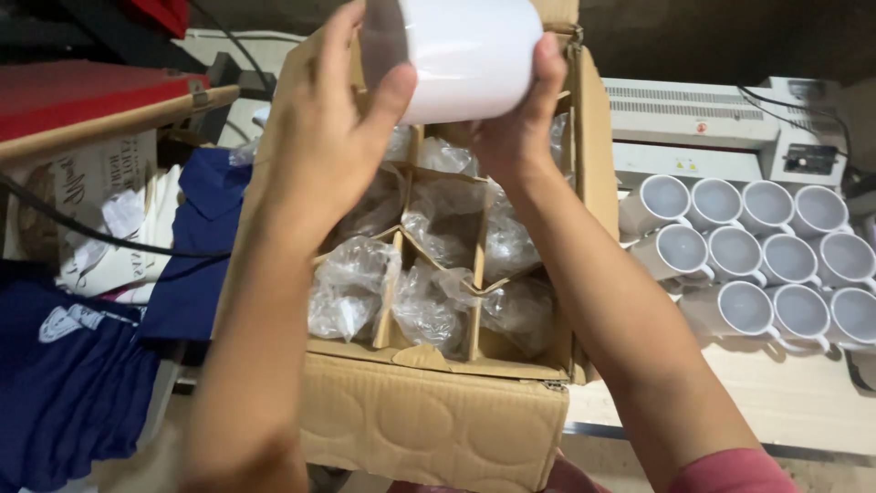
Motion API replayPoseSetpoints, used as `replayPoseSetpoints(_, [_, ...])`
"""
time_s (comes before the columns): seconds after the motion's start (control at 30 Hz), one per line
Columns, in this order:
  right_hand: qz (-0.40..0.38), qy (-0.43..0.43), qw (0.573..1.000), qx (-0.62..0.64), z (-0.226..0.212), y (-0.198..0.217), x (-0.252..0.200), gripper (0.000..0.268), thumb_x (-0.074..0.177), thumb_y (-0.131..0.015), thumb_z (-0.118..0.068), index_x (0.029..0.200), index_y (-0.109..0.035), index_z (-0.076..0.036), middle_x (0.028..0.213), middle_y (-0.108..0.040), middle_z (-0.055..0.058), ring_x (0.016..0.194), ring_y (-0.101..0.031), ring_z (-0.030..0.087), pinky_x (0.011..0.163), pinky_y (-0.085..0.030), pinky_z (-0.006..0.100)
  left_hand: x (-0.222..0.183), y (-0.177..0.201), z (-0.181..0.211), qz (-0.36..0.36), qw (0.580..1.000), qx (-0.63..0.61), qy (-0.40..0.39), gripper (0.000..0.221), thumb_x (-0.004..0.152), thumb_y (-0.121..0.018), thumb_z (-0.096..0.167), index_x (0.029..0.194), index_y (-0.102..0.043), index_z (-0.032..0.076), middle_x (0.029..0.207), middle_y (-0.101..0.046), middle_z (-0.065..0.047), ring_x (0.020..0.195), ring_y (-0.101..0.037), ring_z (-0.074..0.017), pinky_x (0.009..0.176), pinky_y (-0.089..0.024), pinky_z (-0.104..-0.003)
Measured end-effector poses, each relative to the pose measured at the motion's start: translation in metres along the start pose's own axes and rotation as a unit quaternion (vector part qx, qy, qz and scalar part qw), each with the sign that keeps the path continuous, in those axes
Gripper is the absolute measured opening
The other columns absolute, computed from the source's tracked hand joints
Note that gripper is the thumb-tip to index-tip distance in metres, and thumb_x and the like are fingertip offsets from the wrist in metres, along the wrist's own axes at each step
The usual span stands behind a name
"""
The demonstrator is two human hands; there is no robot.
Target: Removing ceramic mugs from a shipping box, taking off plastic wrap, and arranging them on a workbench.
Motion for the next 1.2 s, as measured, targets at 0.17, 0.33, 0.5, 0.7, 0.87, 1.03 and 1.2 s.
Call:
replayPoseSetpoints(0.17, [0.069, 0.017, 0.995, -0.073, -0.012, 0.006, 0.005, 0.091, 0.085, -0.056, -0.074, 0.149, -0.044, -0.011, 0.139, -0.057, 0.015, 0.129, -0.060, 0.030, 0.100, -0.057, 0.047, 0.004, -0.061, -0.045, 0.013, 0.972, -0.171, 0.164, 0.060, 0.114, -0.050, 0.047, 0.154, -0.038, 0.004, 0.141, -0.061, -0.015, 0.124, -0.063, -0.0253, 0.098, -0.057, -0.038])
replayPoseSetpoints(0.33, [0.082, 0.061, 0.952, -0.288, -0.031, 0.012, -0.013, 0.093, 0.093, -0.068, -0.061, 0.160, -0.032, -0.007, 0.160, -0.044, 0.019, 0.140, -0.054, 0.032, 0.119, -0.046, 0.048, -0.041, -0.128, -0.110, 0.035, 0.778, -0.550, 0.302, 0.058, 0.107, -0.044, 0.051, 0.144, -0.053, 0.008, 0.133, -0.064, -0.010, 0.118, -0.063, -0.0224, 0.094, -0.054, -0.041])
replayPoseSetpoints(0.5, [-0.039, 0.143, 0.893, -0.425, -0.063, -0.014, -0.046, 0.117, 0.087, -0.093, -0.047, 0.166, -0.020, -0.001, 0.163, -0.036, 0.023, 0.159, -0.036, 0.033, 0.135, -0.031, 0.044, -0.037, -0.109, -0.063, 0.031, 0.733, -0.623, 0.272, 0.062, 0.106, -0.044, 0.051, 0.151, -0.049, 0.009, 0.149, -0.059, -0.009, 0.139, -0.059, -0.0263, 0.117, -0.051, -0.046])
replayPoseSetpoints(0.7, [0.026, 0.098, 0.876, -0.472, -0.121, 0.004, -0.094, 0.112, 0.084, -0.092, -0.044, 0.163, -0.026, 0.001, 0.159, -0.048, 0.020, 0.152, -0.048, 0.028, 0.130, -0.039, 0.038, -0.036, -0.143, -0.007, -0.077, 0.686, -0.662, 0.291, 0.060, 0.111, -0.043, 0.046, 0.158, -0.045, 0.008, 0.156, -0.055, -0.010, 0.145, -0.055, -0.0278, 0.123, -0.047, -0.045])
replayPoseSetpoints(0.87, [0.042, 0.137, 0.850, -0.507, -0.177, 0.066, -0.149, 0.106, 0.092, -0.098, -0.038, 0.163, -0.028, -0.003, 0.164, -0.044, 0.018, 0.149, -0.044, 0.026, 0.129, -0.036, 0.036, -0.021, -0.198, 0.041, -0.194, 0.771, -0.503, 0.341, 0.062, 0.107, -0.049, 0.035, 0.159, -0.028, 0.008, 0.158, -0.042, -0.014, 0.142, -0.048, -0.0298, 0.113, -0.047, -0.048])
replayPoseSetpoints(1.03, [0.109, 0.158, 0.733, -0.653, -0.220, 0.109, -0.208, 0.107, 0.086, -0.100, -0.038, 0.160, -0.031, -0.002, 0.157, -0.050, 0.020, 0.148, -0.053, 0.030, 0.126, -0.045, 0.038, 0.002, -0.280, 0.114, -0.231, 0.914, -0.315, 0.113, 0.062, 0.111, -0.056, 0.035, 0.152, -0.033, -0.005, 0.160, -0.034, -0.028, 0.148, -0.039, -0.0394, 0.120, -0.040, -0.048])
replayPoseSetpoints(1.2, [0.230, 0.116, 0.614, -0.746, -0.229, 0.168, -0.268, 0.114, 0.082, -0.098, -0.048, 0.162, -0.033, 0.001, 0.147, -0.059, 0.023, 0.132, -0.064, 0.037, 0.109, -0.054, 0.044, 0.014, -0.366, 0.186, -0.400, 0.879, -0.226, 0.126, 0.053, 0.105, -0.042, 0.042, 0.129, -0.062, -0.001, 0.135, -0.059, -0.027, 0.123, -0.057, -0.0407, 0.106, -0.043, -0.046])
Point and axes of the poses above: each hand's wrist, its own x-axis towards the middle knuckle, its own y-axis out of the back of the hand, z = x × y, the point moved 7 cm from there along x, towards the middle knuckle
